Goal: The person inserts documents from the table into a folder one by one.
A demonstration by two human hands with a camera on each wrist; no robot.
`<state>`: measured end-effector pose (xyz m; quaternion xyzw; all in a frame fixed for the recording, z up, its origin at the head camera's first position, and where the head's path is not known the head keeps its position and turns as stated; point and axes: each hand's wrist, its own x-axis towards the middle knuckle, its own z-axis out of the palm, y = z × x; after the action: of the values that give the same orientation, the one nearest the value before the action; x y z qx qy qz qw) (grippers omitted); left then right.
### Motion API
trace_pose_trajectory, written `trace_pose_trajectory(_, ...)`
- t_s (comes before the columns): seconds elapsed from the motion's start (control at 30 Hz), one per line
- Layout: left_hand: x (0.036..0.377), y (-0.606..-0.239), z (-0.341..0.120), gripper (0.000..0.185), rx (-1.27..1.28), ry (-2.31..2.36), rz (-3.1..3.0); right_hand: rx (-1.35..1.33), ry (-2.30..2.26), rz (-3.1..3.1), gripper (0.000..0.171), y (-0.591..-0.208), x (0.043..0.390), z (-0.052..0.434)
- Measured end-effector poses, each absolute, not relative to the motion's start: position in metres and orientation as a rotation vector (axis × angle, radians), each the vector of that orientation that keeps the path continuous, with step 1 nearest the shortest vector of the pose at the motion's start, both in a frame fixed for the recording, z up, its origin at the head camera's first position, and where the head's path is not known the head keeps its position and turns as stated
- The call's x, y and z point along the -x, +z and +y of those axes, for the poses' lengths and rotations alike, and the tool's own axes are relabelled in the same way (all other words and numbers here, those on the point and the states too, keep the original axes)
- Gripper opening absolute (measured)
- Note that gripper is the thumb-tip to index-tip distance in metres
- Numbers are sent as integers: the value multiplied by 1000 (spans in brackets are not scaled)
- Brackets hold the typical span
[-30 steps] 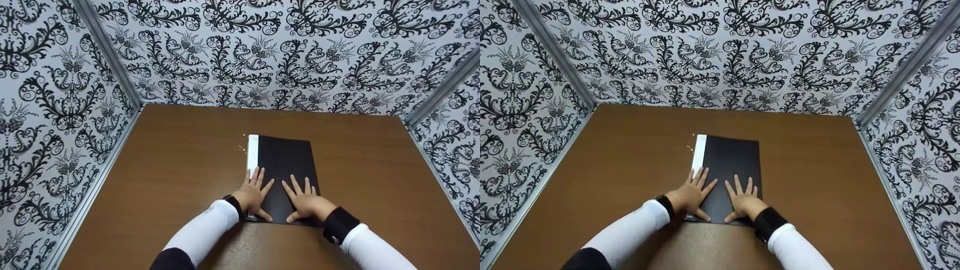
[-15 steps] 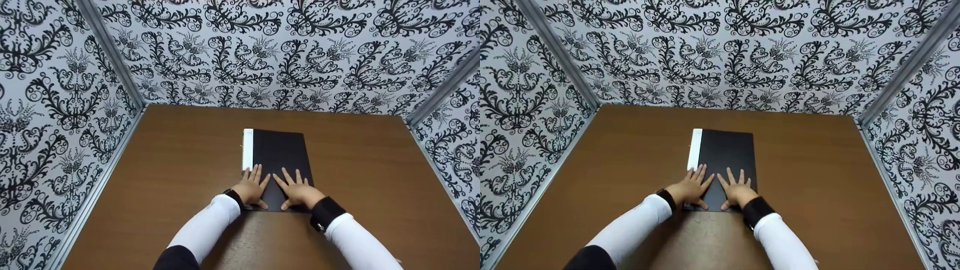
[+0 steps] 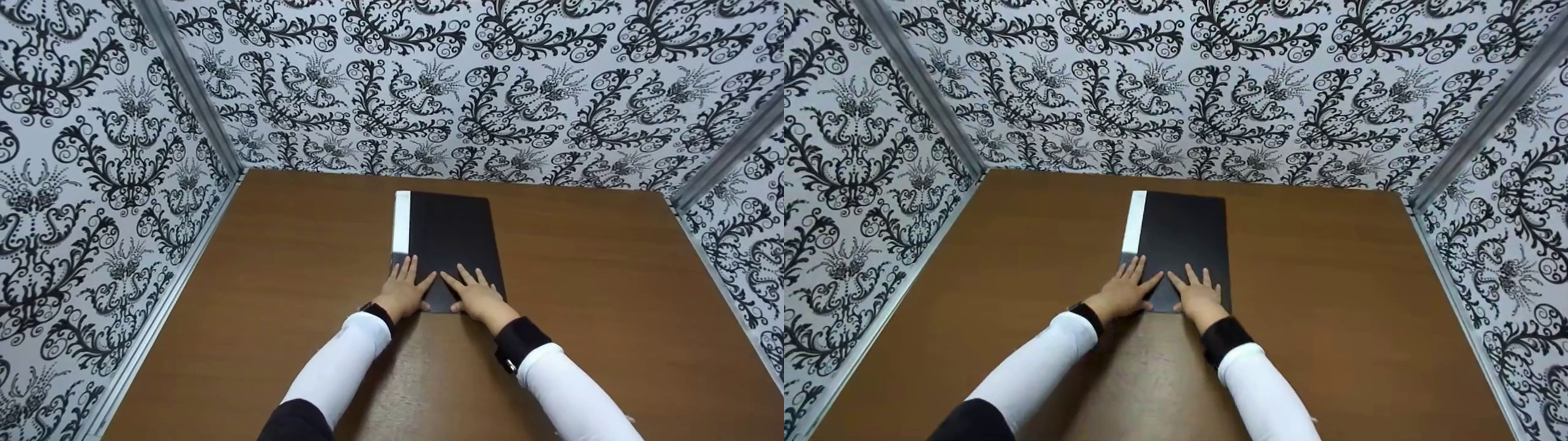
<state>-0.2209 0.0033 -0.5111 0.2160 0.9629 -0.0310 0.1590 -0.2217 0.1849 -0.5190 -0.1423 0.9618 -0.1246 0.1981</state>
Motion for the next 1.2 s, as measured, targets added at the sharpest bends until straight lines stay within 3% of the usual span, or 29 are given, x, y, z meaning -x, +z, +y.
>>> trace_pose_trajectory(0.23, 221, -522, 8, 67, -499, -50, 2841, 264, -298, 2714, 67, -524, 225, 179)
trace_pose_trajectory(0.77, 229, -528, 7, 64, -432, 43, 2872, 245, -346, 2666, 64, -523, 233, 177)
trace_pose_trajectory(1.2, 239, -535, -4, 60, -535, 202, 2838, 272, -295, 2707, 62, -525, 237, 176)
